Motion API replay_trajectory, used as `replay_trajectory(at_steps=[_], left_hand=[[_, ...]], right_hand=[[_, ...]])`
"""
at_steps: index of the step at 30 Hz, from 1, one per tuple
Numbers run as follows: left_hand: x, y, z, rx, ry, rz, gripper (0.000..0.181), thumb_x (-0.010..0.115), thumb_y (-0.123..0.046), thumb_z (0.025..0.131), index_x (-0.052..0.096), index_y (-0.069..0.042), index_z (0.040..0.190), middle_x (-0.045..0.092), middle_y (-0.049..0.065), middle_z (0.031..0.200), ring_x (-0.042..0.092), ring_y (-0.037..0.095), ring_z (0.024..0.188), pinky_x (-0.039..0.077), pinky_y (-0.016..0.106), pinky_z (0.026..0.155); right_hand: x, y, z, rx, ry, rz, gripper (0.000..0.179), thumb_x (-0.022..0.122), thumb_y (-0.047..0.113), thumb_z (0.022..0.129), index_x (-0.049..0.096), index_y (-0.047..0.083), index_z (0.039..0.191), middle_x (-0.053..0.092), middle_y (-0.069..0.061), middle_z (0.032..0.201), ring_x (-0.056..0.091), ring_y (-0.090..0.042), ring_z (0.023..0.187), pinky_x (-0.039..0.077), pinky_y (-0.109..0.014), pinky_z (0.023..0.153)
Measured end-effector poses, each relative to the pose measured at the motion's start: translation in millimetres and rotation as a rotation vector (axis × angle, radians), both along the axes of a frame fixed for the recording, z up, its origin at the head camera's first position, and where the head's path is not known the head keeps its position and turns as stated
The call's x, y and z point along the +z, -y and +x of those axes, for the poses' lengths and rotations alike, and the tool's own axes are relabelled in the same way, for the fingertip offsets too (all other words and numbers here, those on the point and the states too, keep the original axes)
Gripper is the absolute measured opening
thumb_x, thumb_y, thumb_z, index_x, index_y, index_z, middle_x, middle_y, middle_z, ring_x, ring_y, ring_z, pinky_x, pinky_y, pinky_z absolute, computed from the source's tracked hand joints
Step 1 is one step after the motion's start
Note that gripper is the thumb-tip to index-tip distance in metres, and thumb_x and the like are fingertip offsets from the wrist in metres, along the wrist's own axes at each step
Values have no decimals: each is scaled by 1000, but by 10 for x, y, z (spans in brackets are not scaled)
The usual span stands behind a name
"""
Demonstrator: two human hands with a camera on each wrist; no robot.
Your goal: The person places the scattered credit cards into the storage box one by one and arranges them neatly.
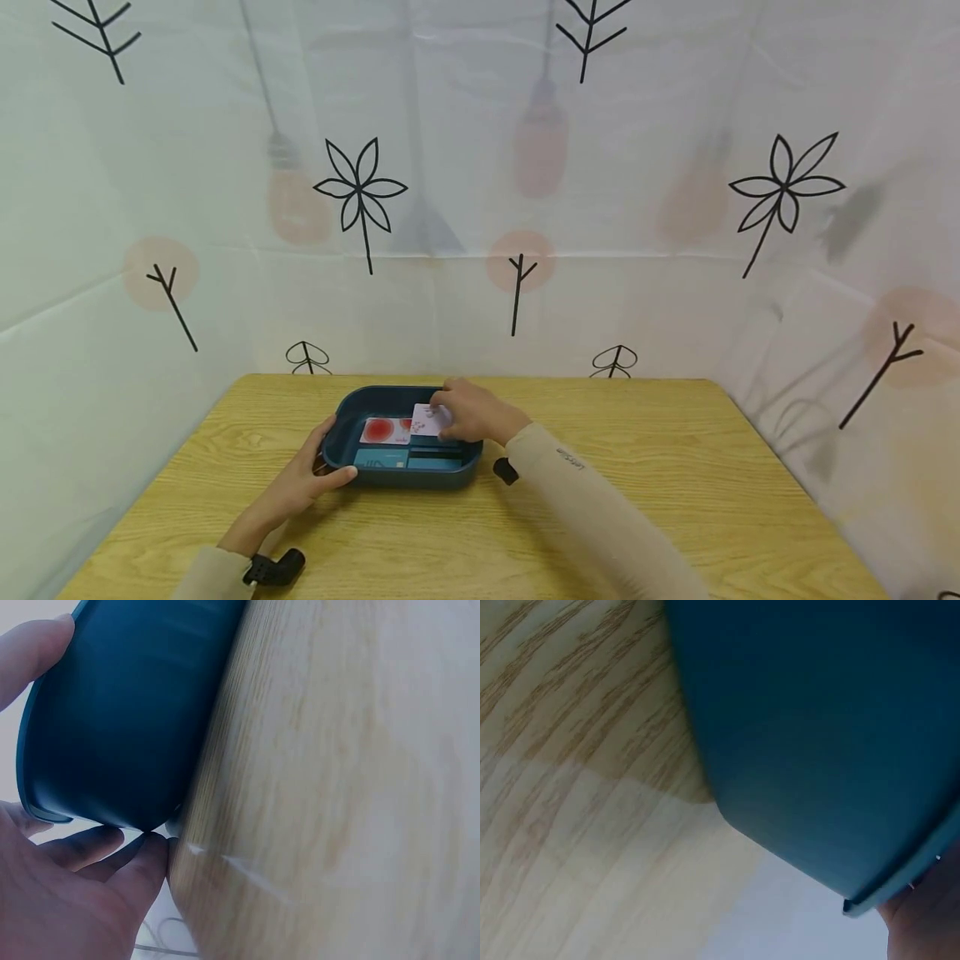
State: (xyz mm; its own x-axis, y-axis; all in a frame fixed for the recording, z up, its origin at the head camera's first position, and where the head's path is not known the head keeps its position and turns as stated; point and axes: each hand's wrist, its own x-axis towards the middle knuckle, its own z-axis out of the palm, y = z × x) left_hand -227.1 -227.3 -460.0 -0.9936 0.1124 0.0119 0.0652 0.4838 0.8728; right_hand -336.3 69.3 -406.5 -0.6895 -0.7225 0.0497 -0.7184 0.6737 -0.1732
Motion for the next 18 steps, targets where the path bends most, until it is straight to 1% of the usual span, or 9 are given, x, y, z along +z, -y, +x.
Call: replay_trajectory(at_steps=[7, 14, 18], left_hand=[[-10, 4, -10, -1, 2, -5, 97, 75, -37, 82, 10, -21, 153, 18, 18, 156, 27, 41, 138, 30, 53, 108], [-23, 13, -6, -9, -2, 4, 98, 75, -37, 82, 9, -21, 153, 17, 18, 156, 27, 40, 138, 29, 52, 108], [-27, 14, -3, -12, -11, 7, 98, 75, -36, 82, 9, -21, 153, 18, 18, 156, 28, 41, 137, 30, 52, 108]], right_hand=[[-68, 60, -31, -14, 0, 47, 46, 75, 38, 82, 63, 22, 123, 54, 4, 106, 46, -13, 93, 46, -29, 86], [-99, 124, -39, -12, -1, 77, 45, 76, 37, 81, 64, 19, 121, 57, 3, 105, 49, -14, 96, 45, -31, 89], [-117, 158, -51, -23, -11, 108, 44, 76, 39, 81, 65, 21, 119, 57, 4, 104, 50, -13, 96, 46, -31, 89]])
